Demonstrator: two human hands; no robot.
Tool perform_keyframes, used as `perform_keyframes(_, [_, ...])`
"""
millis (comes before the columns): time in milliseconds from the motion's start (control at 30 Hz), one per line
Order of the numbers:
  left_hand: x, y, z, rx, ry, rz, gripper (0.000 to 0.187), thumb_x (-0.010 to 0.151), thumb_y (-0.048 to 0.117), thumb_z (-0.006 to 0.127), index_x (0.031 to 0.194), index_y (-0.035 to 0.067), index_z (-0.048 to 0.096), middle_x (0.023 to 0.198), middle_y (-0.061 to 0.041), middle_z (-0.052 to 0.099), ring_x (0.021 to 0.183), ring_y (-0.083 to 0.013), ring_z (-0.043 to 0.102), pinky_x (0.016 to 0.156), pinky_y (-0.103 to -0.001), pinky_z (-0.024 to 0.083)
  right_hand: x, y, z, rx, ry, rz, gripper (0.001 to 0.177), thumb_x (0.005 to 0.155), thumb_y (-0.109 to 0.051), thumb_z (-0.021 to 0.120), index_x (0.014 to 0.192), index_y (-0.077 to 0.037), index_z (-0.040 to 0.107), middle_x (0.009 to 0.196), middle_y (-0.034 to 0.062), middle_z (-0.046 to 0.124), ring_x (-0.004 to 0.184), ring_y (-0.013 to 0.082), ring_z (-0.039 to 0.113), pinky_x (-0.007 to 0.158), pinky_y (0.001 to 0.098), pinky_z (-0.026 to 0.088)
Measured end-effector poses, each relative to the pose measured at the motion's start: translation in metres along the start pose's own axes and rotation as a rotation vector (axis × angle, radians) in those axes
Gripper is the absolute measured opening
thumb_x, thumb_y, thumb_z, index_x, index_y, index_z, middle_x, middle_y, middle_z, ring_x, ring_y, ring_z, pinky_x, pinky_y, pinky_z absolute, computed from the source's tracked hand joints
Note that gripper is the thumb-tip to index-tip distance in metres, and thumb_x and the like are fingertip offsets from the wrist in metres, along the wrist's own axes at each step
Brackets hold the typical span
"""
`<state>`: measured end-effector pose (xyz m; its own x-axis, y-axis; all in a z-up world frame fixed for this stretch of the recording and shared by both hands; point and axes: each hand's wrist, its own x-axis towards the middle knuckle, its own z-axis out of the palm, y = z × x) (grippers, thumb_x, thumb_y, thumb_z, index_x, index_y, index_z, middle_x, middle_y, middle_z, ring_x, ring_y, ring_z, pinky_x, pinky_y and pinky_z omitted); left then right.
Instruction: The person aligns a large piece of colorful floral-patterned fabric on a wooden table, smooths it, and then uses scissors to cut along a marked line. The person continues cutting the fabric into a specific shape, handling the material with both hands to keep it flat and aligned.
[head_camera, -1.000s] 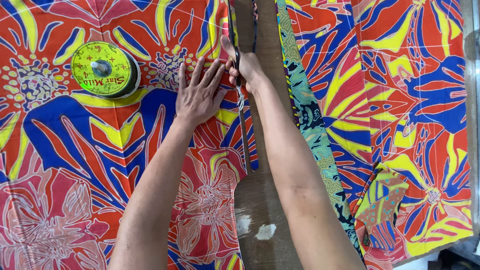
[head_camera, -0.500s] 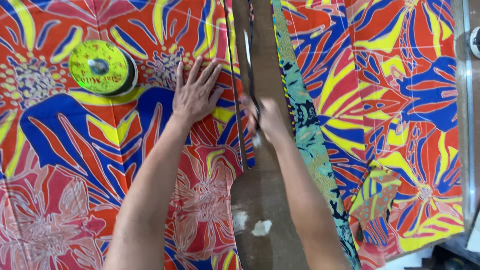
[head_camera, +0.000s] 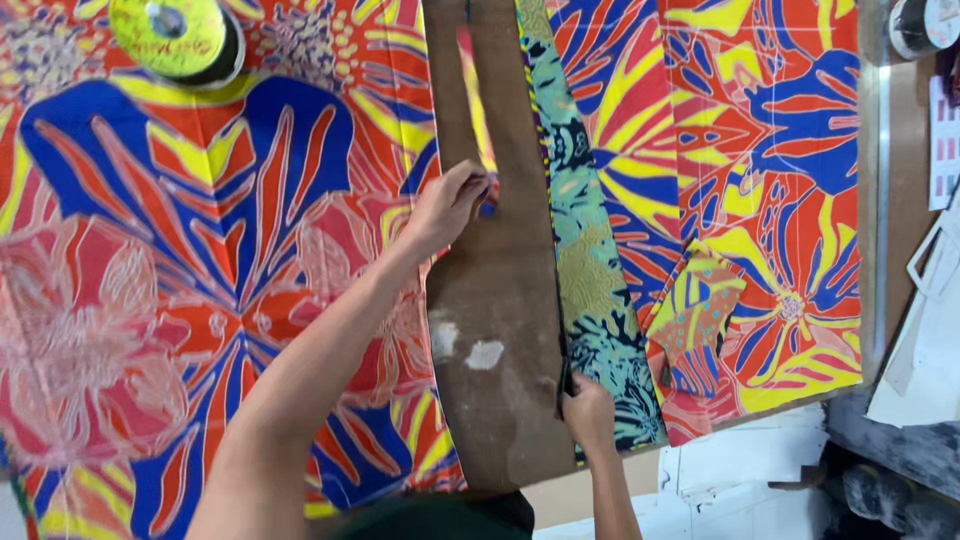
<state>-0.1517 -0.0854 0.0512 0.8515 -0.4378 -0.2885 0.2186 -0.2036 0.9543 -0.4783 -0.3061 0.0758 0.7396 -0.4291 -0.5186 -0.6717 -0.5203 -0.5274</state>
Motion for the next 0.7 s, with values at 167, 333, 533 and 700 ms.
perform_keyframes(167, [-0.200,-0.052,-0.008,-0.701,0.125,-0.273,0.013,0.103,0.013,0.050,0.110,0.010,0.061,0.090,0.002,0.054,0.076,-0.0082,0.048,0.065,-0.023,0.039,0.009,0.010,-0.002,-0.266,0.145,-0.396,0.042,0.072,-0.046,0.087,0.078,-0.007,0.073,0.065,0.0133,0.068,0.061,0.0357,0.065,0.056,0.0419,0.051])
perform_keyframes(333, [-0.473,-0.130,-0.028,-0.728,0.655,-0.744,0.016,0.098,0.023,0.047,0.092,0.010,0.053,0.076,-0.004,0.055,0.064,-0.0192,0.053,0.051,-0.038,0.045,0.022,0.004,0.004,-0.196,0.143,-0.344,0.064,0.062,-0.055,0.090,0.076,-0.005,0.053,0.056,0.0087,0.058,0.051,0.0333,0.058,0.052,0.0431,0.046])
perform_keyframes(533, [-0.711,-0.196,-0.051,0.187,0.684,-1.124,0.032,0.103,0.025,0.053,0.107,-0.001,0.072,0.073,-0.020,0.064,0.060,-0.0309,0.057,0.054,-0.045,0.047,0.022,-0.003,-0.006,-0.544,-0.023,-0.329,0.069,0.066,-0.066,0.087,0.074,-0.008,0.050,0.060,0.0072,0.059,0.059,0.0319,0.061,0.056,0.0457,0.047])
perform_keyframes(700, [-0.701,-0.198,-0.066,0.809,0.510,-0.595,0.043,0.081,0.018,0.066,0.124,0.014,0.070,0.084,-0.015,0.067,0.078,-0.0331,0.065,0.071,-0.046,0.053,0.024,-0.014,-0.016,-0.665,-0.184,-0.279,0.061,0.068,-0.063,0.083,0.080,-0.010,0.057,0.065,0.0063,0.065,0.065,0.0310,0.068,0.058,0.0470,0.050])
